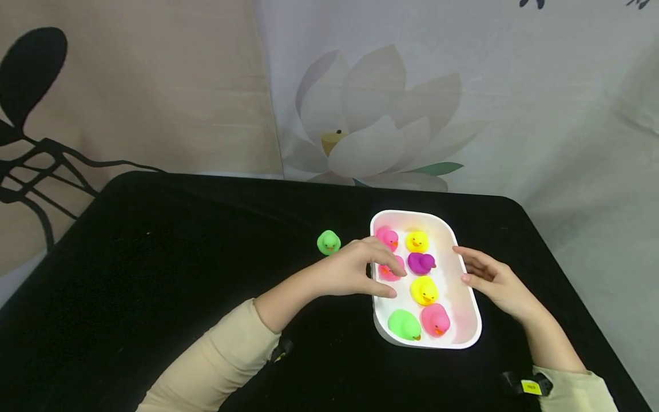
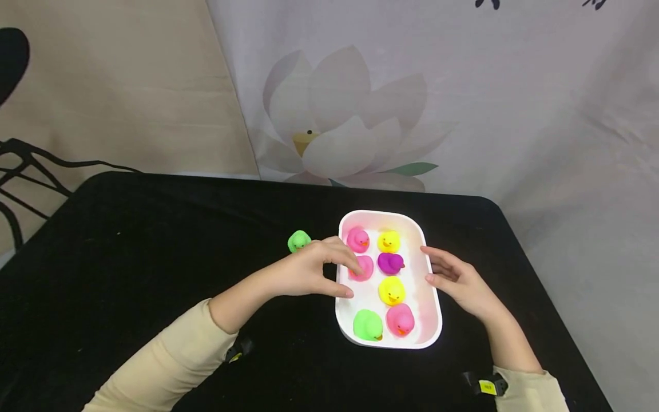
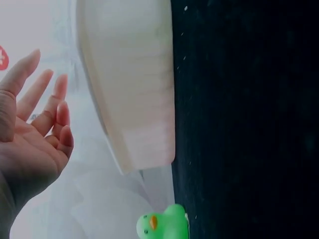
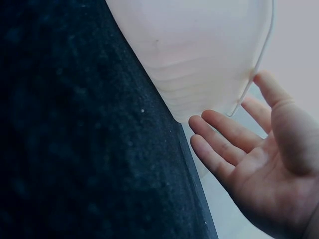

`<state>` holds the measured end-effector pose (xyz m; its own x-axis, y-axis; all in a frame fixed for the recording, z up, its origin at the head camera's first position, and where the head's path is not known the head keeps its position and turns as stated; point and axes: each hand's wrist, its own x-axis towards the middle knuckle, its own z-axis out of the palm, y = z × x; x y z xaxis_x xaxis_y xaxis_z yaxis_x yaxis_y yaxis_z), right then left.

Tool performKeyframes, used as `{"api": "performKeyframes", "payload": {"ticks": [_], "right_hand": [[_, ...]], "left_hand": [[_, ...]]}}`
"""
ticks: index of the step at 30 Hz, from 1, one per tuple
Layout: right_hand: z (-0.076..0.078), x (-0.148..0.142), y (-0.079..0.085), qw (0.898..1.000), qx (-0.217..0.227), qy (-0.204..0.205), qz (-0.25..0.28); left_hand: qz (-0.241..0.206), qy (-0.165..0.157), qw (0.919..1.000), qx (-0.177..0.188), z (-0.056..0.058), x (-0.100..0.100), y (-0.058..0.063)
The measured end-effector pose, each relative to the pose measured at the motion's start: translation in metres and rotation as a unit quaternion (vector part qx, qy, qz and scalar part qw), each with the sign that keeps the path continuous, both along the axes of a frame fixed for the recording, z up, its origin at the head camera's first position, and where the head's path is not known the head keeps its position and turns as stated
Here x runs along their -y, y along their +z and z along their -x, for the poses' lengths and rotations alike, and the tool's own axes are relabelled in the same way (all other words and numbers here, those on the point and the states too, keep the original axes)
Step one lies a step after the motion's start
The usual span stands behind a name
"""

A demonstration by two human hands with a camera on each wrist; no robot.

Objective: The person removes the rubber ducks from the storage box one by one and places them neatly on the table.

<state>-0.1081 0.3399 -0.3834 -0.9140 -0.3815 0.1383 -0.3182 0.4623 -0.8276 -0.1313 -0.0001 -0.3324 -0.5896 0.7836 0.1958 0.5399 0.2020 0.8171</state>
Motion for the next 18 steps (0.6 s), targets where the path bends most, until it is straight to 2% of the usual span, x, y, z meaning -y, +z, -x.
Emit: {"api": "performKeyframes", "payload": {"ticks": [6, 8, 13, 18], "right_hand": [[0.0, 0.0, 0.001, 1.0, -0.005, -0.003, -0.002], [0.0, 0.0, 0.001, 1.0, -0.006, -0.005, -0.007], [0.0, 0.0, 0.0, 1.0, -0.006, -0.006, -0.007], [0.0, 0.001, 0.0, 1.0, -0.007, -0.007, -0.008]], "left_hand": [[0.014, -0.051, 0.9986, 0.0, -0.003, -0.01, -0.002], [0.031, -0.068, 0.9972, -0.006, -0.003, -0.015, -0.003], [0.085, -0.109, 0.9903, -0.012, -0.002, -0.025, -0.005], [0.104, -0.142, 0.9843, -0.014, -0.002, -0.033, -0.005]]}}
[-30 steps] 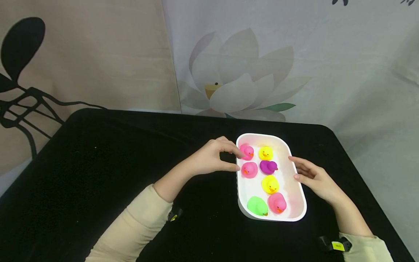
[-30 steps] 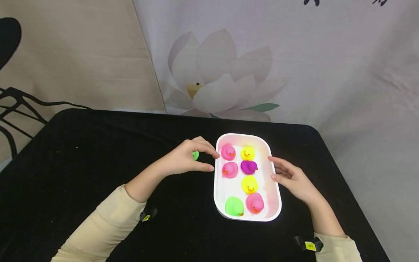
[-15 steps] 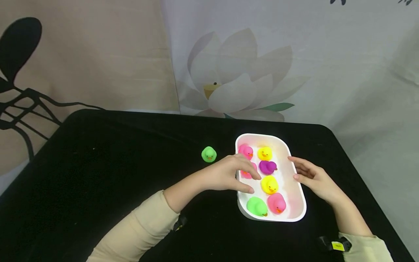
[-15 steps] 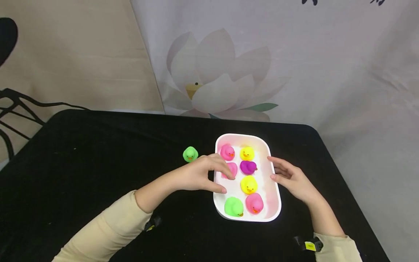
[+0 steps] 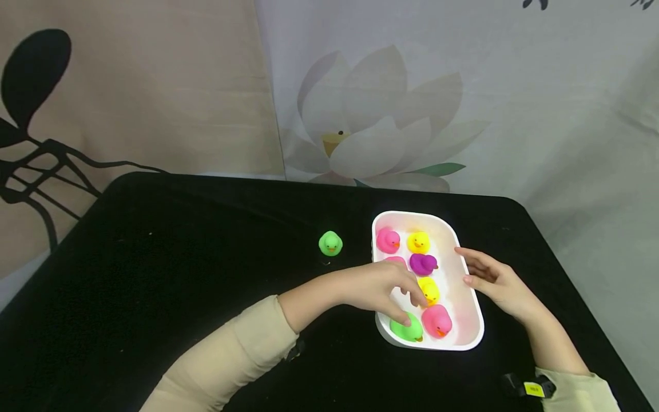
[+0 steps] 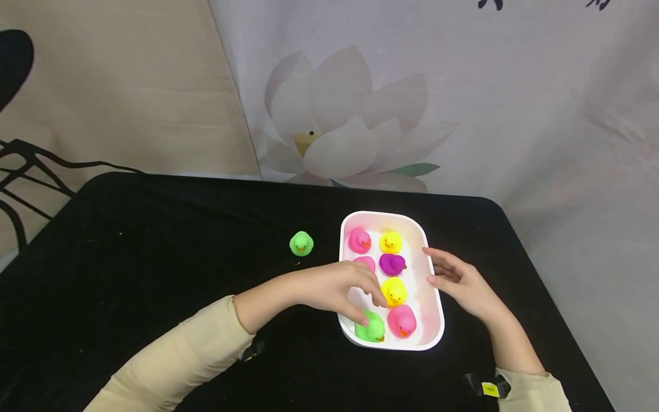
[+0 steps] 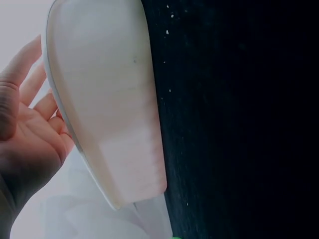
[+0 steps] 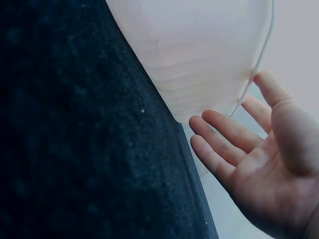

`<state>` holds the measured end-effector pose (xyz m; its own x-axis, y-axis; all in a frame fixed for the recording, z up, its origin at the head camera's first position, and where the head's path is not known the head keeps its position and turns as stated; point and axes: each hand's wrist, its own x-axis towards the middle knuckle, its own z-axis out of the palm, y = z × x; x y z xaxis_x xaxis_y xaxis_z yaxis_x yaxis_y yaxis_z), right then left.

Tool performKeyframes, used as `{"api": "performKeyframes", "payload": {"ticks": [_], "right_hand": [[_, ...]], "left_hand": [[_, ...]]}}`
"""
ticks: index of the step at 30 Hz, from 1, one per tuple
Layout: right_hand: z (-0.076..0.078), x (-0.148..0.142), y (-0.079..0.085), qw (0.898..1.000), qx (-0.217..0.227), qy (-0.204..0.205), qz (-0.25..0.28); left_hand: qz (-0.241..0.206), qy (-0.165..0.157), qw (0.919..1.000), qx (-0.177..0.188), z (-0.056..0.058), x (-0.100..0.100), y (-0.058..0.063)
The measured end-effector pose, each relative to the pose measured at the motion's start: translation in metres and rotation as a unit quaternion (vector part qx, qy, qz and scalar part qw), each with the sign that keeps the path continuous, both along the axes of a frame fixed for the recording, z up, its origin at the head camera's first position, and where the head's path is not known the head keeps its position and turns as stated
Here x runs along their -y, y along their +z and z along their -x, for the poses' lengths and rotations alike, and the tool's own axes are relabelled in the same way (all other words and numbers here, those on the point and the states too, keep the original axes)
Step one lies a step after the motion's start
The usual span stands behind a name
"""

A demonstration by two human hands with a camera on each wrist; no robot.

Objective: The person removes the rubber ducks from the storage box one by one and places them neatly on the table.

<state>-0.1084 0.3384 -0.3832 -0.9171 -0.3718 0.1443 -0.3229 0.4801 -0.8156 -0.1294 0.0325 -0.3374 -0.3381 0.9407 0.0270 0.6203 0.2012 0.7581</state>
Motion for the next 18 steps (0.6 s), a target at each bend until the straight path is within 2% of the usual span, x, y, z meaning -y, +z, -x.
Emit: {"api": "performKeyframes", "payload": {"ticks": [5, 9, 14, 18], "right_hand": [[0.0, -0.002, -0.002, 1.0, -0.002, 0.001, 0.001], [0.001, -0.003, -0.004, 1.0, -0.001, 0.004, 0.007], [0.003, -0.004, -0.004, 1.0, 0.003, 0.012, 0.012], [0.003, -0.004, -0.004, 1.0, 0.003, 0.014, 0.01]], "left_hand": [[0.006, -0.024, 0.9997, -0.005, 0.002, -0.007, -0.002], [0.026, -0.041, 0.9988, 0.007, 0.002, -0.012, -0.003], [0.074, -0.04, 0.9964, 0.006, 0.001, -0.018, -0.001], [0.095, -0.043, 0.9946, 0.002, 0.001, -0.022, -0.001]]}}
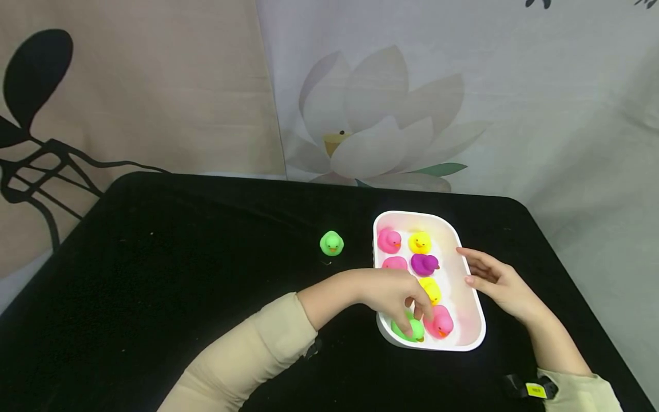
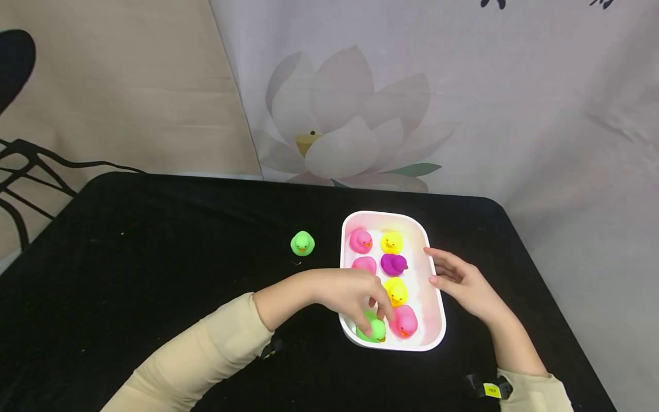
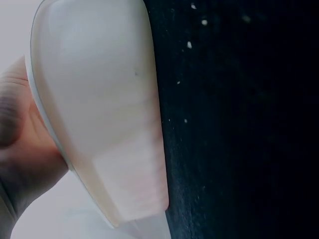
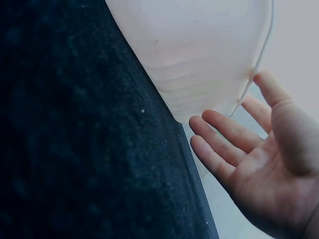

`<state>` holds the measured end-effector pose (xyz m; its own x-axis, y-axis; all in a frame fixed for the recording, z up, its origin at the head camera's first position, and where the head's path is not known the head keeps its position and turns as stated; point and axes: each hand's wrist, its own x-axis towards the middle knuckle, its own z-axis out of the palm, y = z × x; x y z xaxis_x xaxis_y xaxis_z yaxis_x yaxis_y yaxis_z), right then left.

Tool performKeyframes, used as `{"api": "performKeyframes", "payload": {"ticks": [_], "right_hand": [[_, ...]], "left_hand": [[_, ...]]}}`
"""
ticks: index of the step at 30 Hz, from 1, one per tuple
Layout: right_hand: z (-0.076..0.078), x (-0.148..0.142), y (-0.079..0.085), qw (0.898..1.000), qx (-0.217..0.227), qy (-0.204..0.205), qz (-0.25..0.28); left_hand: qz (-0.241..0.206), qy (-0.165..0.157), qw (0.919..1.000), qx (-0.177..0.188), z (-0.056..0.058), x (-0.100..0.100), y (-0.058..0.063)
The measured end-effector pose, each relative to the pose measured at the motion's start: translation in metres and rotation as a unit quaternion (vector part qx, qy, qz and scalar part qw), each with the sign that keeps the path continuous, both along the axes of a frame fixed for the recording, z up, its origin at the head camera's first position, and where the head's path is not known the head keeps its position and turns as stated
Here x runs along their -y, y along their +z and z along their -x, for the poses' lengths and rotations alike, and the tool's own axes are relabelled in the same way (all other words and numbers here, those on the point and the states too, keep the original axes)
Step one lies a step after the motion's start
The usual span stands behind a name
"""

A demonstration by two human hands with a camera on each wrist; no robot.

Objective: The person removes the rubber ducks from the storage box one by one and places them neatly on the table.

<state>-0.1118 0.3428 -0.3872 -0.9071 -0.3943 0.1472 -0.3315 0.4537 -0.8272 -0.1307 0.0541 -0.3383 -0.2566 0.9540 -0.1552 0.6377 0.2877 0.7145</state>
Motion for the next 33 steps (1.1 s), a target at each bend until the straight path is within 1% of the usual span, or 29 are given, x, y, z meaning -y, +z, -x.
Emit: {"api": "performKeyframes", "payload": {"ticks": [5, 10, 17, 21, 26, 33], "right_hand": [[-0.001, -0.0007, 0.0, 1.0, -0.002, -0.009, -0.009], [-0.0016, -0.0014, -0.0004, 1.0, -0.004, -0.011, -0.01], [-0.0021, -0.0008, -0.0008, 1.0, -0.003, -0.014, -0.01], [-0.0022, -0.0005, -0.0021, 1.0, -0.003, -0.019, -0.016], [-0.0016, -0.0002, -0.002, 1.0, -0.002, -0.022, -0.016], [-0.0021, 0.0029, 0.0013, 1.0, -0.002, -0.014, -0.012]], "left_hand": [[0.015, -0.011, 0.9997, -0.015, -0.0002, -0.0045, -0.0011], [0.036, -0.004, 0.9988, -0.034, -0.0026, -0.0079, -0.0017], [0.043, -0.002, 0.998, -0.047, -0.0039, -0.0084, -0.0038], [0.033, -0.006, 0.9986, -0.04, -0.0033, -0.0074, -0.0041], [0.009, -0.015, 0.9994, -0.028, -0.0012, -0.005, -0.0044], [-0.025, -0.016, 0.9995, -0.009, 0.0014, -0.0014, -0.0033]]}}
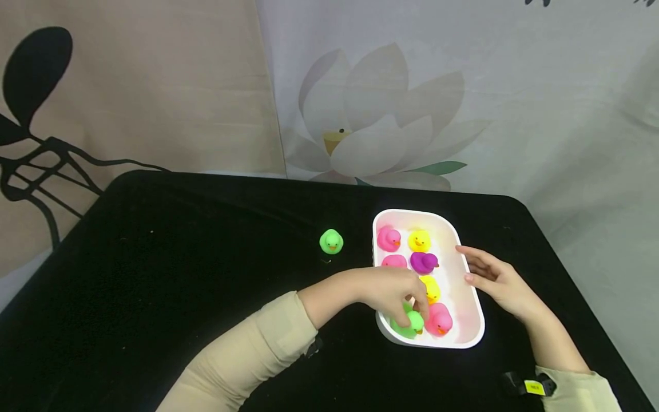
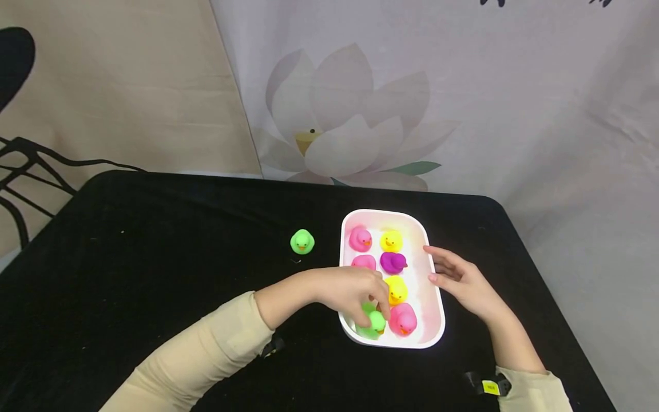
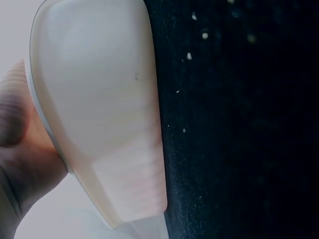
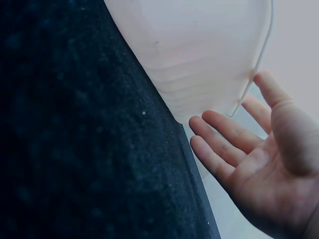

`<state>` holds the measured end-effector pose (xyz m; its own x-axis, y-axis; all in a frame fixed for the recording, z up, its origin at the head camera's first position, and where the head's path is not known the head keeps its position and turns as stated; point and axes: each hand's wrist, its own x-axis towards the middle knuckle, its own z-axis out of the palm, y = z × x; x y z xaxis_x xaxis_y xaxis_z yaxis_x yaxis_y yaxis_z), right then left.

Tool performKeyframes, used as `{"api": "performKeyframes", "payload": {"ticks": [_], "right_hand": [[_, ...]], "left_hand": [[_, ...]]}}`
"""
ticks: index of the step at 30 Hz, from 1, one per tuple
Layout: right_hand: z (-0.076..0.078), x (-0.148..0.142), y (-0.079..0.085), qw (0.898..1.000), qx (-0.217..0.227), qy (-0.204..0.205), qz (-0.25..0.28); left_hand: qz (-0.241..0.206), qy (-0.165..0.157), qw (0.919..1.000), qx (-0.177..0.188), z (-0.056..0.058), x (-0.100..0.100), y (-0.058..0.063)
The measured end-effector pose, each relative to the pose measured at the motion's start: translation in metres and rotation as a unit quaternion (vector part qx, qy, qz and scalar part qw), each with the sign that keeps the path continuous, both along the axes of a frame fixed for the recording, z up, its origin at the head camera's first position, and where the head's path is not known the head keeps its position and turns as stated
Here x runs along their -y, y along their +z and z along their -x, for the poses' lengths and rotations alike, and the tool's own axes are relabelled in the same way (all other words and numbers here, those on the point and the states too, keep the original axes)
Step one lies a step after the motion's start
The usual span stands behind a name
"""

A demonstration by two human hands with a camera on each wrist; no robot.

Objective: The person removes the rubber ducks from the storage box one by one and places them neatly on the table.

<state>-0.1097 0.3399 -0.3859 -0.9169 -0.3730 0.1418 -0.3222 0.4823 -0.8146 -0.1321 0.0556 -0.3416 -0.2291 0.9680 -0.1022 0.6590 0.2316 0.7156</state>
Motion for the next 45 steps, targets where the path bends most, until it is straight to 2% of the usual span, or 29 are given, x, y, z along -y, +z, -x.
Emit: {"api": "performKeyframes", "payload": {"ticks": [12, 22, 29, 36, 45], "right_hand": [[0.0, -0.002, -0.003, 1.0, 0.003, -0.006, -0.006], [0.001, -0.002, -0.003, 1.0, 0.0, -0.006, -0.005], [0.001, -0.003, -0.002, 1.0, -0.001, -0.007, -0.01], [0.001, -0.003, -0.002, 1.0, 0.001, -0.008, -0.01], [0.001, -0.002, -0.002, 1.0, 0.0, -0.005, -0.004]], "left_hand": [[-0.03, 0.011, 0.9994, 0.013, 0.003, 0.006, 0.0], [-0.079, 0.048, 0.9955, 0.021, 0.007, 0.018, 0.007], [-0.107, 0.083, 0.9905, 0.026, 0.008, 0.031, 0.015], [-0.148, 0.1, 0.9835, 0.028, 0.009, 0.046, 0.025], [-0.177, 0.125, 0.9762, 0.002, 0.015, 0.069, 0.031]]}}
